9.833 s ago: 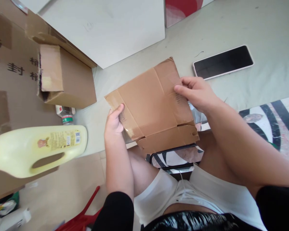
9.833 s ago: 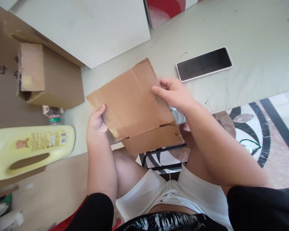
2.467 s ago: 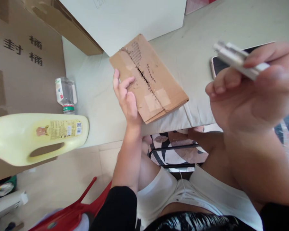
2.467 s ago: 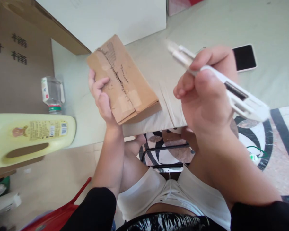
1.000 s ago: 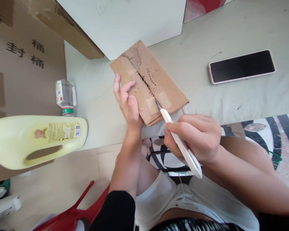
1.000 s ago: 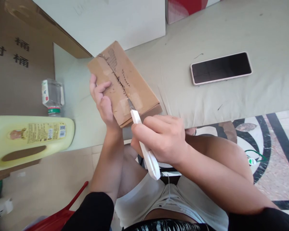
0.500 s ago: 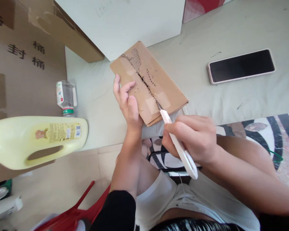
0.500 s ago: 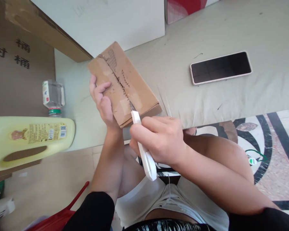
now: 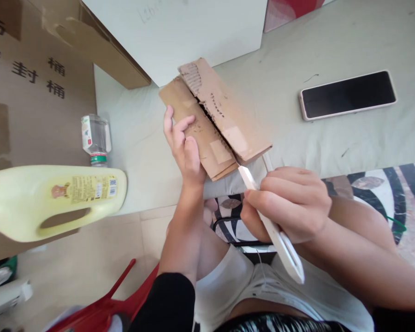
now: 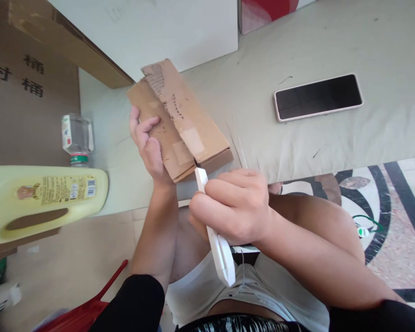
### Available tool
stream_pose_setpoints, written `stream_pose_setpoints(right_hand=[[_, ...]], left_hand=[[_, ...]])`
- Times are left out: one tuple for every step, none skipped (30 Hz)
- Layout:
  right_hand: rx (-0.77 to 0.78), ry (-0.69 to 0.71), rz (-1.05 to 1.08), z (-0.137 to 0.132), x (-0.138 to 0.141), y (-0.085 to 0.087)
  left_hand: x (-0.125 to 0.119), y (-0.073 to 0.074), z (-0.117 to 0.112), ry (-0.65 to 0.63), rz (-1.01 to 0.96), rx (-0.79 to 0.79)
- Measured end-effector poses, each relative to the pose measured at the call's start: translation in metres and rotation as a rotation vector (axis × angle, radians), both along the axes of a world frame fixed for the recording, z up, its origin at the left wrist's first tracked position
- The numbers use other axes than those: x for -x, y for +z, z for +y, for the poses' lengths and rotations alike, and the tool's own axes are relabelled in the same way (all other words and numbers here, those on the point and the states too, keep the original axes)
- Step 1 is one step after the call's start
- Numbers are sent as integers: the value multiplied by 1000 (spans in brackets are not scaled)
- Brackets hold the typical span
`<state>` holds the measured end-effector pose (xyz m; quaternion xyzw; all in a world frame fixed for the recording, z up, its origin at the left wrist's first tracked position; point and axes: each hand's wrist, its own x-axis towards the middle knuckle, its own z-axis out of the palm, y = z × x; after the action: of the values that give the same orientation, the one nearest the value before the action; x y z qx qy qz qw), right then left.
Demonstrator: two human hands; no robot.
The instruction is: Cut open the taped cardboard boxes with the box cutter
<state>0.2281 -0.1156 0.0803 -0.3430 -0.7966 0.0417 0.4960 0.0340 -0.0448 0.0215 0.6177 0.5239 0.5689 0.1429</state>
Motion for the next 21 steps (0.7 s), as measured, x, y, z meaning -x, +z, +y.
stream_pose_setpoints(right_hand=[[-1,-2,3,0,-1,0],[2,-1,8,0,-1,0],[3,4,21,0,-1,0],[1,13,37,0,-1,0],[-2,20,61,0,-1,0],[5,23,85,0,-1,0],[14,19,113,0,0,0],[25,8,148,0,1,-1],[45,-10,193,0,2,-2],[74,-21,240,-1,3,-3],[107,-23,282,-1,3,-4],[140,-16,315,-2,3,-5],[162,-7,349,-2,3,-6],[176,2,372,-2,3,-7],[182,16,387,-2,2,-6],[184,38,399,-2,1,-5],[197,66,402,-1,1,-3],[219,105,395,0,0,-1],[247,152,377,0,-1,1],[271,202,353,0,-2,3],[284,235,331,0,-3,4]], left_hand=[[0,0,0,0,1,1],[0,1,0,2,0,1],[0,1,0,5,-1,6],[0,1,-1,7,-4,13],[1,0,-1,6,-8,16],[1,0,-1,1,-12,20],[1,0,-1,-5,-15,21],[0,0,-2,-12,-15,15],[-1,0,-3,-13,-15,-3],[-2,0,-5,-8,-16,-31],[-5,1,-7,-2,-16,-72],[-7,1,-9,2,-17,-123],[-10,2,-12,-2,-18,-171],[-13,2,-15,-9,-21,-208],[-16,2,-18,-20,-21,-234],[-17,2,-21,-37,-13,-249],[-19,2,-25,-52,4,-256],[-19,1,-28,-63,34,-254],[-19,1,-31,-71,68,-249],[-19,1,-33,-76,93,-239],[-19,2,-35,-76,96,-221]])
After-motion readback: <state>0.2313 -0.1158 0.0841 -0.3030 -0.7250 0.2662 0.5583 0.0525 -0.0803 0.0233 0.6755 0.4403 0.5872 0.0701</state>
